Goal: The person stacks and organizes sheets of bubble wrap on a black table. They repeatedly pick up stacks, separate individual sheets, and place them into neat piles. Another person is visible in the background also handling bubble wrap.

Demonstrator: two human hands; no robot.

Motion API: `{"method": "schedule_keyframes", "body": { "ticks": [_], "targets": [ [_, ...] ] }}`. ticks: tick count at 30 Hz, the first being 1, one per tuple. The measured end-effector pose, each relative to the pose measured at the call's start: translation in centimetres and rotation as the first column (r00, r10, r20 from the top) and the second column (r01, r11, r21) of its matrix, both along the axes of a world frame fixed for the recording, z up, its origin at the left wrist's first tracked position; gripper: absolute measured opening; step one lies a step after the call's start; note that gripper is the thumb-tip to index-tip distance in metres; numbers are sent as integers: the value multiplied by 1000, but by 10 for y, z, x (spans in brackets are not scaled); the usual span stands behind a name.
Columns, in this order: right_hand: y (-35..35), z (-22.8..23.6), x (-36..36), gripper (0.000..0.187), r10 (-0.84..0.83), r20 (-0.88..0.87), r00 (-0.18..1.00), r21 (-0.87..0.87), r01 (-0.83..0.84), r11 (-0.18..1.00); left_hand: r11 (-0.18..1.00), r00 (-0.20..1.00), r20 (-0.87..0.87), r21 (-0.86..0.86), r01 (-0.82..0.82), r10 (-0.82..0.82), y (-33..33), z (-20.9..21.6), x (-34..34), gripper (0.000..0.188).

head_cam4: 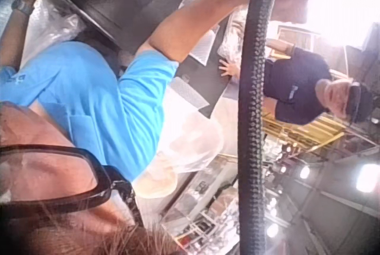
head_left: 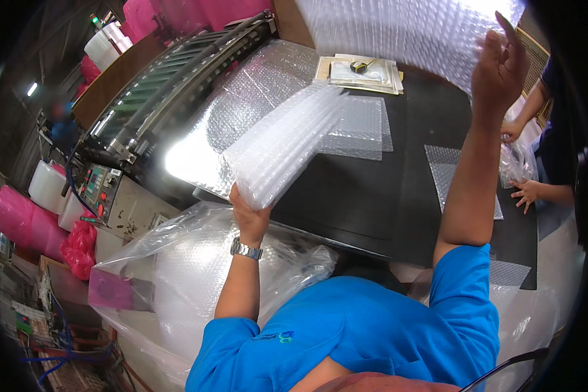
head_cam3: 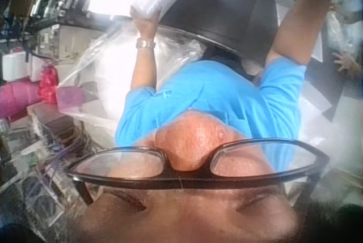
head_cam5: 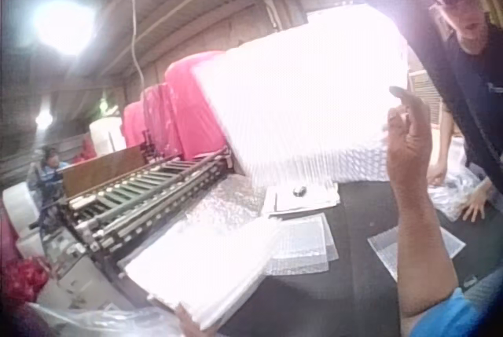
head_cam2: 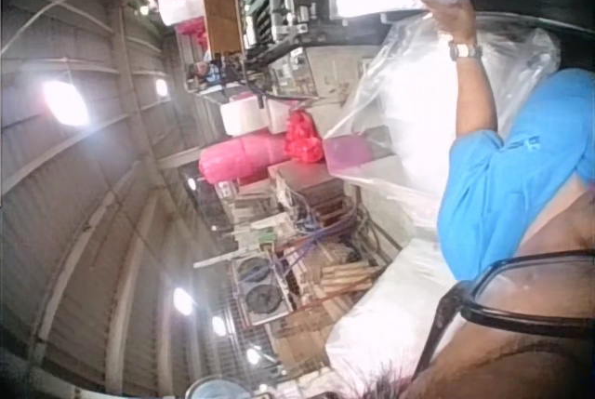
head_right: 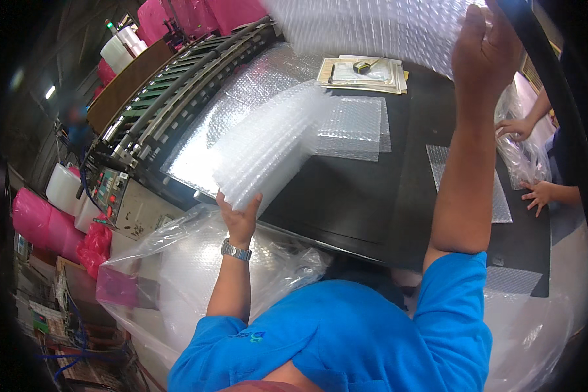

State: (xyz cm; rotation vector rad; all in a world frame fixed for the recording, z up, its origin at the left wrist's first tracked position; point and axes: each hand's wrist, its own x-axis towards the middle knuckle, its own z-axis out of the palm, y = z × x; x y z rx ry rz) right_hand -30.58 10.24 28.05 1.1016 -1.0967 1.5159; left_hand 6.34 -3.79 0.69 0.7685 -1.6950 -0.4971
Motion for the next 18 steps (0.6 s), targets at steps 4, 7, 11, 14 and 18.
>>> {"method": "schedule_keyframes", "body": {
  "ticks": [4,7,11,14,18],
  "targets": [
    [-40,-20,33,28,-111,-126,986,232,138,963,986,989,132,-163,-44,66,7,-1,5,71],
    [-71,-41,78,37,430,-204,880,569,-251,783,972,982,183,-234,0,44,6,-9,13,67],
    [-81,-57,99,35,642,146,752,974,-222,38,981,986,168,-189,53,-21,11,-7,15,75],
    [-93,-61,105,27,653,216,726,976,-154,-152,972,989,146,-226,67,-34,17,6,14,76],
    [-97,-47,123,21,637,110,763,991,-131,-14,966,980,200,-251,57,-6,9,0,16,80]
  ]
}}
